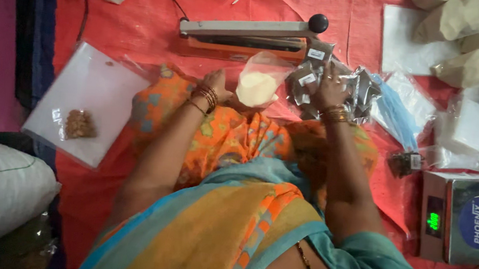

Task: The person sits on the floor and repeatedly fills small plastic bags with a dark granular substance, then seals them using a handheld heat sealer. They also handle larger bags containing a white substance, sealing them in the same manner. Finished packages are stacked nearby.

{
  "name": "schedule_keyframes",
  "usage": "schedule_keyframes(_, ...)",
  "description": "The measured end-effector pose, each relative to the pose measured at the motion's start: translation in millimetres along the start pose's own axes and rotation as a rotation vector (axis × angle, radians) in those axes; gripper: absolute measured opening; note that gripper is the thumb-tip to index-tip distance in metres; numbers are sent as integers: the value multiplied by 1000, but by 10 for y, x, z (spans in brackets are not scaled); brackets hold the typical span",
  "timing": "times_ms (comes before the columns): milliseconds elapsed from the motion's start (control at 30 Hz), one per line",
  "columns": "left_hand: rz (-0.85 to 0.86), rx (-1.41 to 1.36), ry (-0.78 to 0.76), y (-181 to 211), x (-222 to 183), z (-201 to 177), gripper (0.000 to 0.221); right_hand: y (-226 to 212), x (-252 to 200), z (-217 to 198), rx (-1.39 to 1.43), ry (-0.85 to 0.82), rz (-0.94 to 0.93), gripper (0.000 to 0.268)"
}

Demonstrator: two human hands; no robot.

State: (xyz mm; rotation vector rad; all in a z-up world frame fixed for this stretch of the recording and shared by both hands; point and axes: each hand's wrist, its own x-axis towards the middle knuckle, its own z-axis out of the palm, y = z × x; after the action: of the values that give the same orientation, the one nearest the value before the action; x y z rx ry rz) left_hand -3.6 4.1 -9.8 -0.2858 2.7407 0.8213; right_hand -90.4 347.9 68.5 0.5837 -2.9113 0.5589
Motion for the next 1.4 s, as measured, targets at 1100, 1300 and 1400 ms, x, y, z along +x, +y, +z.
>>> schedule_keyframes(1100, -439, -831, 531, -137, 1109, 1052, 27, 404, 472, 2032, 1054, 67, 755, 20)
schedule_keyframes(1300, -413, -877, 538, -282, 1244, 1200, 31, 581, 626, 1957, 909, 28, 456, 24)
schedule_keyframes(1400, -449, -902, 566, -265, 1243, 1219, 25, 577, 894, 1541, 717, 203, 506, 38)
